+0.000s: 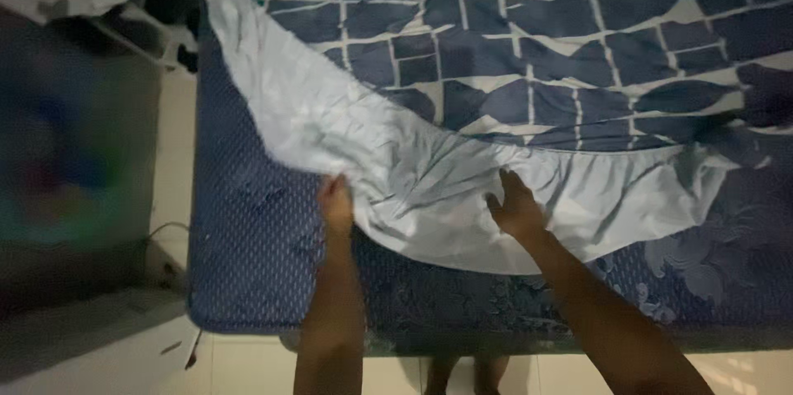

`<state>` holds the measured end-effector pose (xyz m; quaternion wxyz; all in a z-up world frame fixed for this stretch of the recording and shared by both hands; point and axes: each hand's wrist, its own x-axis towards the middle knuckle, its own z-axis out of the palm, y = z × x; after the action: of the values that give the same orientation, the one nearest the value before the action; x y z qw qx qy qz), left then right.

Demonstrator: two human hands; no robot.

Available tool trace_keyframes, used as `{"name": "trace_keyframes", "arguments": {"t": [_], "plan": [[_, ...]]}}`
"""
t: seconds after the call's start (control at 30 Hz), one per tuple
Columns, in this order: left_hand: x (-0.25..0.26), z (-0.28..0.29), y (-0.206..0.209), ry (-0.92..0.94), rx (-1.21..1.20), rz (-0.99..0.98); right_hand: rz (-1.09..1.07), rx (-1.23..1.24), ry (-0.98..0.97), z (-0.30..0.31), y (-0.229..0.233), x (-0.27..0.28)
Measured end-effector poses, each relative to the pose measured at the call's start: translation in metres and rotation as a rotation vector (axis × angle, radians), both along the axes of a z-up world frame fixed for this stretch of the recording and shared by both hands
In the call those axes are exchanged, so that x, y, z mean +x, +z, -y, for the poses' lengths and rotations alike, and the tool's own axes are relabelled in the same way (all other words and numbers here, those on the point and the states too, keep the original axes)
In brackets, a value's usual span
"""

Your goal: The person folds a white patterned cloth and places it on a desk. They then pick up a purple cap and place it on the desk. The person removes a blue pillow and a body pillow from the bed and places them on the floor. Finally, they remove the fitted sheet from the mattress, shake it out, and begin to refit it.

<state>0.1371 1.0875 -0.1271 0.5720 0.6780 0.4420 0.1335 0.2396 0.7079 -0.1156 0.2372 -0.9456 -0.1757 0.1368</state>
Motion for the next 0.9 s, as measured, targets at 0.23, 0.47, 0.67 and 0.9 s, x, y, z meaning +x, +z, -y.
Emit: {"name": "trace_keyframes", "arguments": {"t": [0.23,0.47,0.67,0.9], "plan": [[0.075,0.106,0.115,-0.632,0.285,0.072,0.083,0.457,-0.066,-0.072,0.034,0.042],[0.049,0.18,0.136,-0.726,0.361,0.493,0.128,0.273,0.059,-0.116,0.09,0.107],[-0.009,0.168,0.157,-0.437,-0.172,0.394,0.332,0.226,0.259,-0.143,0.107,0.069],[-0.057,0.161,0.2,-0.266,0.11,0.299,0.332,0.4,0.181,-0.191,0.173,0.045]]}}
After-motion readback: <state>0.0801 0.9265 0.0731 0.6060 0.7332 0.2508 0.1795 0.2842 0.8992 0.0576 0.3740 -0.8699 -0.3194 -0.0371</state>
